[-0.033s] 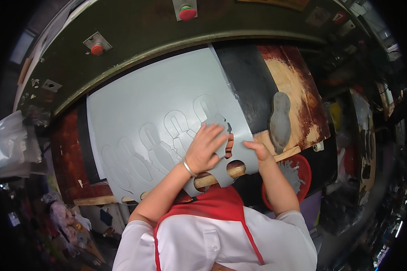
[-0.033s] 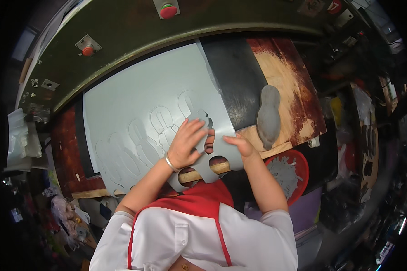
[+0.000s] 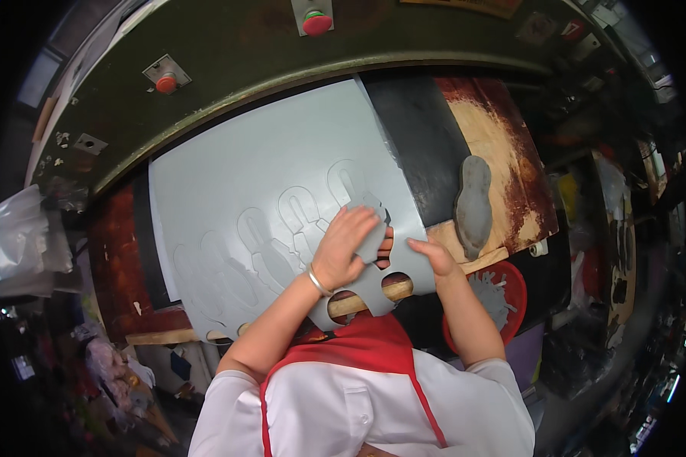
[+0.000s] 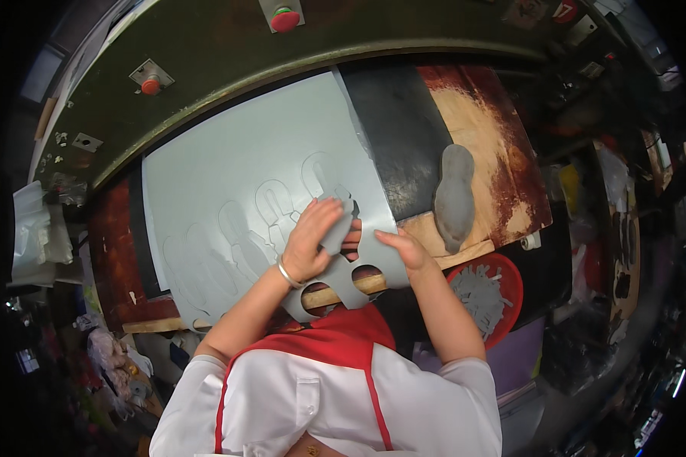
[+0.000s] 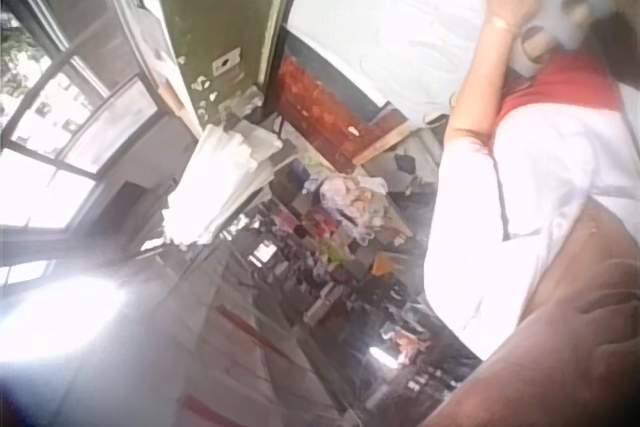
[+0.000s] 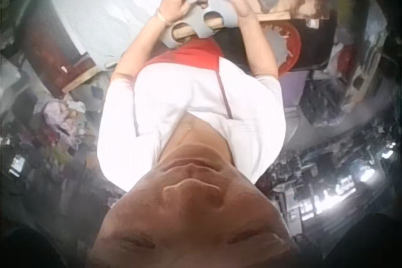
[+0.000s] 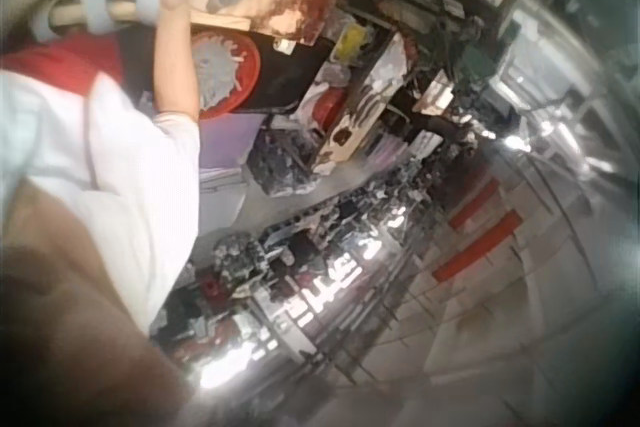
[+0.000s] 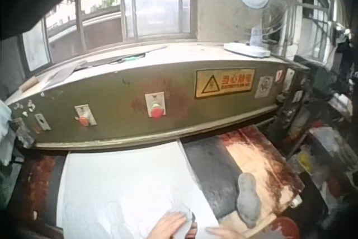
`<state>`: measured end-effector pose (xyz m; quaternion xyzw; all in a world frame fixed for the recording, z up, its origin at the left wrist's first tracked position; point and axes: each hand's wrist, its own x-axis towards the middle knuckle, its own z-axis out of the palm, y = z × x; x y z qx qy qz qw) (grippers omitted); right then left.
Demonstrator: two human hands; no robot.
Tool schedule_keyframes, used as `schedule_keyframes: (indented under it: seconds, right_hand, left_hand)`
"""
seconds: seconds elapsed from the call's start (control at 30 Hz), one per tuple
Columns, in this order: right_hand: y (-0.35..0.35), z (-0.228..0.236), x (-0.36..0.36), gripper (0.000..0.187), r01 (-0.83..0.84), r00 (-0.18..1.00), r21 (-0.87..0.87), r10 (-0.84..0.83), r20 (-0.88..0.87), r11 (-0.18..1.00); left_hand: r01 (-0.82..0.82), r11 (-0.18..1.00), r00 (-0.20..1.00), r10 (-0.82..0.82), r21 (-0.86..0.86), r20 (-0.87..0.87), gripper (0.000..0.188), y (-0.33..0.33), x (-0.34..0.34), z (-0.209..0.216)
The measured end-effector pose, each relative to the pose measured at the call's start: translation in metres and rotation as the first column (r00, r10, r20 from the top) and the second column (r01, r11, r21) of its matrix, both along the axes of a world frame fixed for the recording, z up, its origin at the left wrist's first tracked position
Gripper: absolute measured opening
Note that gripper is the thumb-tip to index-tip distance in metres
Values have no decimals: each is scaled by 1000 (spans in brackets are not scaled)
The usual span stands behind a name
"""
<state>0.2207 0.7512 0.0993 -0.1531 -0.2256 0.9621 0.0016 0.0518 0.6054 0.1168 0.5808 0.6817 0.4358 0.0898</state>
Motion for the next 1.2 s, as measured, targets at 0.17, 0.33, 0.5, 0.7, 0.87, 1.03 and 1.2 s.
schedule_keyframes:
  seconds: [0.17,0.33,0.5,0.7,0.87,1.03,1.2]
  right_hand:
    - [-7,15,18,41,-239,923,690,-61,381,683]
    - [-24,43,10,33,-114,899,969,-438,7,-220]
    - [-39,38,-45,39,-565,813,608,249,526,558]
    - [-32,-15,-74,63,-450,854,-157,475,212,879]
    - [-42,-12,-65,58,-350,931,-147,361,57,925]
    - [-68,31,-52,23,-209,907,649,-103,409,732]
    - [-114,41,-58,13,-106,978,962,-146,146,250]
  left_hand:
    - [-420,670,758,630,-612,170,19,-15,-58,35]
    - [-560,786,798,427,261,425,34,-63,-125,102]
    - [-115,993,892,92,-27,-443,54,-74,-64,56]
    - [121,977,956,-162,-174,-244,67,-94,-24,3]
    - [183,978,966,-199,-103,-166,43,-94,-43,6]
    - [-752,649,538,703,-111,465,51,-90,-105,45]
    - [-457,739,883,309,495,354,20,-134,-163,77]
